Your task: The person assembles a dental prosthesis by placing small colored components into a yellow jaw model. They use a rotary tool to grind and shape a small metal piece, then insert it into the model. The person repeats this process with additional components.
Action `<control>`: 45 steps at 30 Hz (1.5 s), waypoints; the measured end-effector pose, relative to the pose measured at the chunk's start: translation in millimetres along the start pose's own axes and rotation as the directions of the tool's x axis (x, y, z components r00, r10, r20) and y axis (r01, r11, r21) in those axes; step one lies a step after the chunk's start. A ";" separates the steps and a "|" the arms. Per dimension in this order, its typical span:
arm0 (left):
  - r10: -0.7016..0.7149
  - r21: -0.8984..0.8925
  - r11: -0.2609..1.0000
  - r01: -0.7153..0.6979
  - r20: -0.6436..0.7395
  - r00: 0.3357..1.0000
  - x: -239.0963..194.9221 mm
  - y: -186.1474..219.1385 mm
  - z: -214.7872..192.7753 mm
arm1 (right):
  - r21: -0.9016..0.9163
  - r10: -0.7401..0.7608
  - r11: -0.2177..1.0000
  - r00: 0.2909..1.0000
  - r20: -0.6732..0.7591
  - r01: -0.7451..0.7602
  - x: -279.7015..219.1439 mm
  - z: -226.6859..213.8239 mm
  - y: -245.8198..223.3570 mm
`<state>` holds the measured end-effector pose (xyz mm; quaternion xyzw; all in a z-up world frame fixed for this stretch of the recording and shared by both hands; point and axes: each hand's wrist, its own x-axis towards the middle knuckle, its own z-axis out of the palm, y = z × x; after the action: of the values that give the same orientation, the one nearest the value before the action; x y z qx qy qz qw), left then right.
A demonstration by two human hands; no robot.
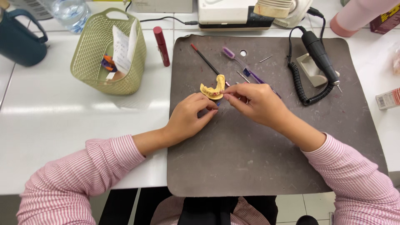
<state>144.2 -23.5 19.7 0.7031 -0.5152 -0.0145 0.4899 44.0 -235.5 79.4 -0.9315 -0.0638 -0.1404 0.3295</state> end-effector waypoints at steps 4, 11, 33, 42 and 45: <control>0.169 0.032 0.986 -0.167 -0.145 0.975 6.2 -2.0 -4.8 | 0.416 0.319 0.828 0.926 0.201 -0.376 -5.0 14.6 8.9; 0.043 -0.128 0.990 -0.055 -0.096 0.994 6.8 -11.4 -7.9 | 0.550 0.335 0.713 0.900 0.280 -0.436 -3.9 30.5 23.1; 0.117 -0.059 0.990 -0.126 -0.132 0.984 3.3 -14.5 -6.0 | 0.546 0.266 0.770 0.944 0.194 -0.329 -13.9 33.5 25.2; -0.367 -0.598 0.689 0.410 0.201 0.908 -2.7 -12.1 1.9 | 0.340 0.018 0.940 1.000 0.002 -0.018 -13.2 25.6 18.4; -0.343 -0.635 0.658 0.405 0.227 0.912 -3.4 -15.3 2.4 | 0.292 -0.030 0.956 0.999 -0.034 0.039 -13.1 24.2 15.5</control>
<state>152.2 -22.8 6.0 0.5688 -0.3399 -0.3295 0.6726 40.1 -232.6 48.2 -0.8692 -0.0954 -0.1485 0.4619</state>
